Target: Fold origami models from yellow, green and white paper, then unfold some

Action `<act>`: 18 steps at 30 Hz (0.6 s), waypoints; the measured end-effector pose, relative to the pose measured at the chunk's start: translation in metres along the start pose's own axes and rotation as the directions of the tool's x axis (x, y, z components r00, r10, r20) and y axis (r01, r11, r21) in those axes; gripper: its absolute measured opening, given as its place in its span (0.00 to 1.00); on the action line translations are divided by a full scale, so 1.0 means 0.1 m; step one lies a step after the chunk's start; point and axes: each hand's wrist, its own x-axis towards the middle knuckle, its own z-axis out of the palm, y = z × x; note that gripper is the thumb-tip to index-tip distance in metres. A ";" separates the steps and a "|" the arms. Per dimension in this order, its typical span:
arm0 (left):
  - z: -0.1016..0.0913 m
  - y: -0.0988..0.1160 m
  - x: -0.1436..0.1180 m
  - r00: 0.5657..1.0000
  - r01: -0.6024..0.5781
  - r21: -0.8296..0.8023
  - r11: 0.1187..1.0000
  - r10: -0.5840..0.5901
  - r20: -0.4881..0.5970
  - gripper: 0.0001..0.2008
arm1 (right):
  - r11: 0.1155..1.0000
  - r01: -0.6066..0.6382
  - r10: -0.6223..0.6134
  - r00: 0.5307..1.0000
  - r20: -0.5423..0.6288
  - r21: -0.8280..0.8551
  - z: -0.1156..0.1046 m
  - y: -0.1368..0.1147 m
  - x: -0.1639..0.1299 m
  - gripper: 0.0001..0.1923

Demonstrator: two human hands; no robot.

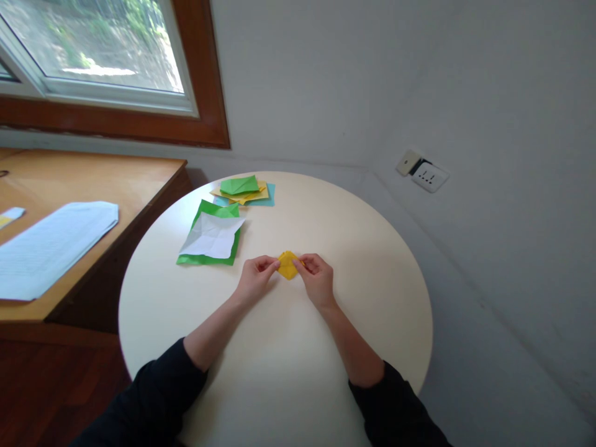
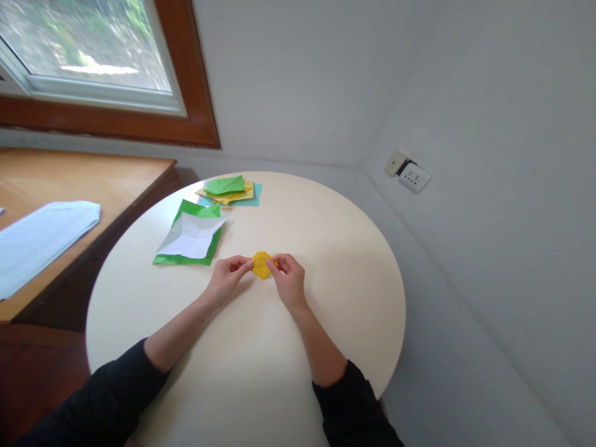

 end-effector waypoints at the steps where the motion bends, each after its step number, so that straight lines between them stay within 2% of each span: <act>1: 0.00 -0.01 0.00 1.000 -0.004 0.007 1.000 0.004 -0.001 0.13 | 1.000 -0.002 0.002 1.000 -0.003 0.004 0.00 0.00 0.00 0.12; 11: 0.01 -0.07 0.01 0.999 -0.036 0.010 0.999 0.037 -0.020 0.13 | 1.000 -0.003 0.003 1.000 0.000 0.019 0.02 -0.03 0.00 0.12; 18: 0.01 -0.04 0.01 1.000 0.023 -0.048 0.999 -0.024 -0.020 0.14 | 0.998 -0.032 0.033 0.999 -0.016 0.059 0.03 -0.02 0.02 0.13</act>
